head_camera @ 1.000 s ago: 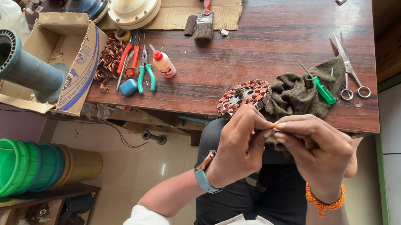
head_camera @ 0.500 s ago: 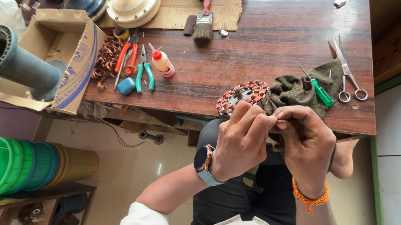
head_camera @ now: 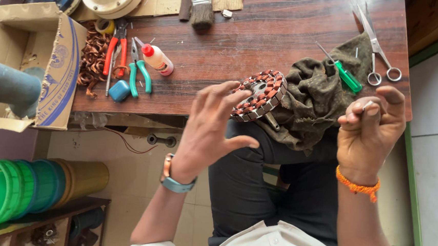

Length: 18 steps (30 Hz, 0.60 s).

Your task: The person inserts small white rectangular pieces into slots on a circular motor stator. They use scissors to cut the pieces and a green screwdriver to press them into place. The person repeats this process for multiple slots around the stator.

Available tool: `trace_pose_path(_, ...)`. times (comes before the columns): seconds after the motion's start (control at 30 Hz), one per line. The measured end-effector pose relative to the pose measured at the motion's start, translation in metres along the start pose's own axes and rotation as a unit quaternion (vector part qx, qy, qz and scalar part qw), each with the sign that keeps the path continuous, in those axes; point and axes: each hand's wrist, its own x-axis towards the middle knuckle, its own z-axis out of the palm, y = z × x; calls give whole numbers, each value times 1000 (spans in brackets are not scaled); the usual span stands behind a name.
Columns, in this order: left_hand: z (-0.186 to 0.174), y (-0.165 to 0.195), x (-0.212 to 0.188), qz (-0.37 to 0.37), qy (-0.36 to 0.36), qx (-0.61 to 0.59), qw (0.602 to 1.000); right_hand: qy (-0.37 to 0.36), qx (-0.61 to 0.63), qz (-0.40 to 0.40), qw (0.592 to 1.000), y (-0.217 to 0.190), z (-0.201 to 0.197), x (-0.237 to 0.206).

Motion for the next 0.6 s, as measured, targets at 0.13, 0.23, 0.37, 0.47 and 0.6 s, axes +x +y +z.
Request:
trace_pose_path(0.13, 44, -1, 5, -63, 8, 21, 998, 29, -31, 23, 999, -8, -25, 1)
trace_pose_path(0.23, 57, -13, 13, -45, 48, -54, 996, 45, -47, 26, 998, -16, -35, 0)
trace_pose_path(0.37, 55, -14, 23, 0, 89, -20, 996, 72, -54, 34, 995, -20, -42, 0)
trace_pose_path(0.47, 50, -12, 42, -28, 107, -7, 994, 83, -63, 37, 994, -21, -49, -3)
trace_pose_path(0.6, 52, -6, 76, 28, 101, 22, 994, 94, -70, 31, 993, -27, -58, -5)
